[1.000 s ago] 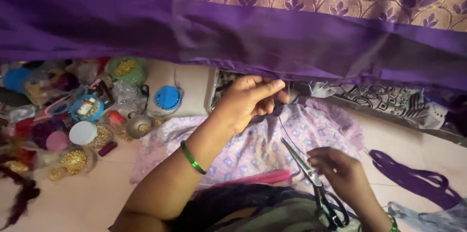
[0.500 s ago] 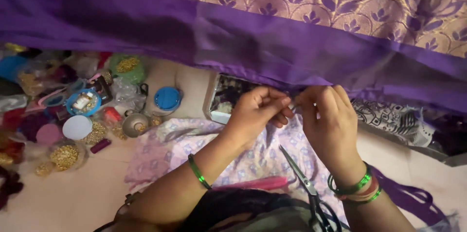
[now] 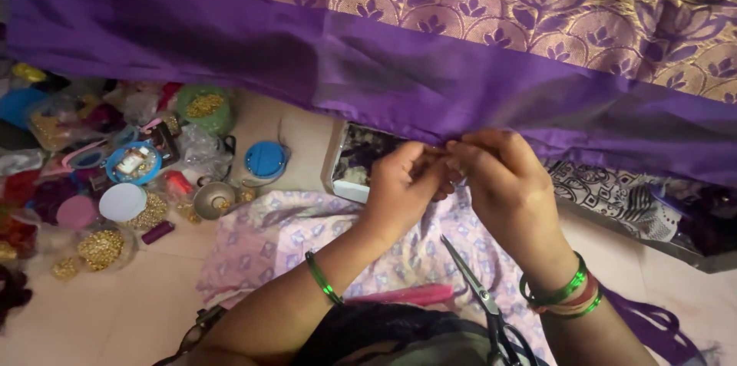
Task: Manually stitching a purple and gold saree edge with needle and thread.
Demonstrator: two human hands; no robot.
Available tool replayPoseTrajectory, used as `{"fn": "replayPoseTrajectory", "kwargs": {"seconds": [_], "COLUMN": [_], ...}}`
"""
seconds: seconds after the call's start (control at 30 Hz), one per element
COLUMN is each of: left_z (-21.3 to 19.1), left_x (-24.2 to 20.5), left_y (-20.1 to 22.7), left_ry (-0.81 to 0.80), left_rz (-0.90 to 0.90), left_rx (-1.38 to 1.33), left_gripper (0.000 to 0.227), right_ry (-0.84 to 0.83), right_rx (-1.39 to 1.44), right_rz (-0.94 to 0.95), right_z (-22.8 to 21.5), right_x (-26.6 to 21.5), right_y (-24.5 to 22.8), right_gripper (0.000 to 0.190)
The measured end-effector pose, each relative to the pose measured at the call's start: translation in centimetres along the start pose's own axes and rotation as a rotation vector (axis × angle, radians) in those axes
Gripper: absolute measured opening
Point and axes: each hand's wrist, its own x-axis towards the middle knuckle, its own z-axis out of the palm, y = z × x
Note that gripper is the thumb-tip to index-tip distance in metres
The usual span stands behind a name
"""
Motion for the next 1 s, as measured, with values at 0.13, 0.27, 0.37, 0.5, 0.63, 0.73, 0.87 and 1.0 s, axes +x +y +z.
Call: {"fn": "replayPoseTrajectory", "kwargs": {"seconds": [0.13,0.27,0.37,0.5,0.63,0.73,0.87,1.0], "left_z": [0.4,1.0,1.2,1.1,1.2,1.1,0.8,1.0], "left_x": [0.1,0.1,0.1,-0.1,0.0,0.2,0.1,-0.1], "left_y": [-0.7,-1.8,-1.5,-1.7,-1.0,-0.6,-0.8,-0.5], "left_ry": [-0.065,-0.093,-0.073,-0.076,-0.073,-0.055,-0.066,-0.059], "left_rz": [-0.104,-0.149,-0.188,-0.181,-0.207,-0.221,-0.200,-0.191], "left_rx": [-0.216,-0.401,-0.433,-0.451,-0.417,-0.377,-0.331,-0.294], "left_gripper": [0.014,0.015,0.016,0.016,0.017,0.016,0.015,0.015], "right_ry": [-0.053,-0.083,-0.091,-0.074,0.034,0.073,0.099,0.138], "right_rx": [0.024,0.015,-0.039,-0.094,-0.102,-0.009,0.257,0.468], "right_rz": [-0.007,-0.018,-0.082,-0.066,0.073,0.188,0.361,0.481], "right_z": [-0.9,-1.3,-1.7,-1.3,-0.6,-0.1,0.7,1.6], "right_x": [0.2,0.6,0.6,-0.1,-1.4,-2.1,-2.6,-3.2], "right_y": [0.4,0.6,0.7,0.9,1.1,1.2,1.3,2.0], "right_gripper": [0.030,0.031,0.032,0.032,0.022,0.018,0.023,0.025]}}
